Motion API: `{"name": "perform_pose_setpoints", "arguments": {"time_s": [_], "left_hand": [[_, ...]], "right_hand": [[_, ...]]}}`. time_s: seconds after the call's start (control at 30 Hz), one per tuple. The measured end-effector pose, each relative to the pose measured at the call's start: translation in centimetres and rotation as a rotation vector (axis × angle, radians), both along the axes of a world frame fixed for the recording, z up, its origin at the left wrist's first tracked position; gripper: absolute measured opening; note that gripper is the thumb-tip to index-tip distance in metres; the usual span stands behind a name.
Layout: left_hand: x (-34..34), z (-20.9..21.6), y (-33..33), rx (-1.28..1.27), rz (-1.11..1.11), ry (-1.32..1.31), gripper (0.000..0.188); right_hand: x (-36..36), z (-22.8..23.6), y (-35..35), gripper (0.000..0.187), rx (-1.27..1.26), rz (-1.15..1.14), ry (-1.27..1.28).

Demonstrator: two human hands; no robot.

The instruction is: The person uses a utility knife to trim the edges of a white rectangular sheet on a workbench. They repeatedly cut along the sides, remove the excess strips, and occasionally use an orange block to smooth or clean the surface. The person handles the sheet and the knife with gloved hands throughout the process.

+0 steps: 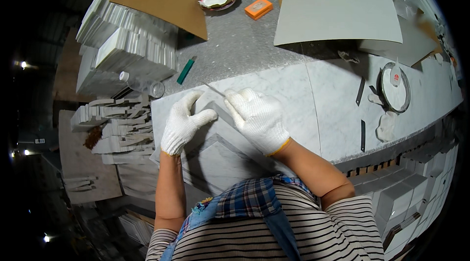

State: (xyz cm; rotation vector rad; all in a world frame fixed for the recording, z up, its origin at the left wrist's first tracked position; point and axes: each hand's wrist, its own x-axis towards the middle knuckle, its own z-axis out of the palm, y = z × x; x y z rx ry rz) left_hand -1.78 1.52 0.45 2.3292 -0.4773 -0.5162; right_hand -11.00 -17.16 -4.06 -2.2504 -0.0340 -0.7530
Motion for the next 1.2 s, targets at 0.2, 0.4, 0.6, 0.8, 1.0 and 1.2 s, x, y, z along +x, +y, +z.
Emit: {"name": "perform_pose_setpoints", "arguments": {"time_s": [0.2,0.4,0.6,0.8,1.0,1.2], "left_hand": [[-0.1,-0.2,0.0,-0.013,-0.052,-0.076,0.055],[-0.1,0.2,-0.2,0.027,-0.086,-0.098,0.052],[0.3,-0.8,0.1,0.044,-0.096,-0.099,0.053],[0.4,-0.6,-0.2,0.071,-0.105,-0.102,0.053],[0.4,-0.4,-0.3,0.068,-0.082,-0.063,0.054],[0.2,-0.1,-0.3,0.064,-0.067,-0.05,0.051]], "right_hand": [[0.0,0.3,-0.2,0.022,-0.187,0.037,-0.007],[0.4,1.2,-0.4,0.025,-0.28,0.061,0.084],[0.5,1.3,0.1,0.023,-0.306,0.048,0.163],[1.7,1.1,0.6,0.021,-0.31,0.025,0.141],[1.7,1.4,0.5,0.021,-0.25,0.036,0.184],[0.7,-0.2,0.1,0.022,-0.253,0.008,0.021]]}}
